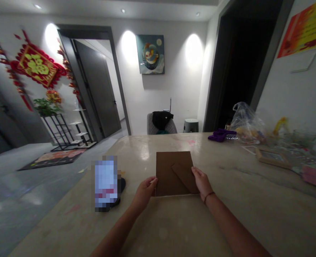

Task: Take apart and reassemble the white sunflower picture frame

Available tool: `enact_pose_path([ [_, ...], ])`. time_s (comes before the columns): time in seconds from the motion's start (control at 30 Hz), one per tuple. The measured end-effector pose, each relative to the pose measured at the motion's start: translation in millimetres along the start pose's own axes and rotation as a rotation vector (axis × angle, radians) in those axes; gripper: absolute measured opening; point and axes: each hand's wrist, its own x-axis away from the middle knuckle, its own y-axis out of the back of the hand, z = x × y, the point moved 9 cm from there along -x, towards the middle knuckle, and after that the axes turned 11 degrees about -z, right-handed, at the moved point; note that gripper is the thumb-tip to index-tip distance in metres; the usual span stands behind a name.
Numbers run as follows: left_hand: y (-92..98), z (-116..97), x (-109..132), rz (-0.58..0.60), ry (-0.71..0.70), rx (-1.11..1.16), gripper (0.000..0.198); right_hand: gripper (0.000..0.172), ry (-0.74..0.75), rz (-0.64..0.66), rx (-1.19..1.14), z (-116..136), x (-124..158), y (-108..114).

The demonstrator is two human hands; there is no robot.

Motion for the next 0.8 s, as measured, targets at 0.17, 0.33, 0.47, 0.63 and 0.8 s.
enact_pose_path([
  [0.17,-0.1,11.6,-5.3,0.025,-0.027,-0.126,0.04,0.048,0.052,-0.014,0.065,-1.9,-2.0,-0.3],
  [0.33,-2.2,8.8,-1.3,0.059,-0.029,-0.178,0.041,0.048,0.031,-0.011,0.074,-7.3,-2.7,-0.5],
  [0.47,0.3,11.0,-0.5,0.049,0.03,-0.196,0.04,0.048,0.019,-0.002,0.071,-9.3,-4.3,-0.2],
  [0.63,-5.9,11.6,5.2,0.168,0.123,-0.067,0.04,0.045,0.002,0.003,0.075,-12.6,-8.2,1.5],
  [0.8,-6.7,8.6,9.9,0.158,0.142,-0.02,0.041,0.042,-0.002,0.001,0.077,-13.5,-11.2,4.4],
])
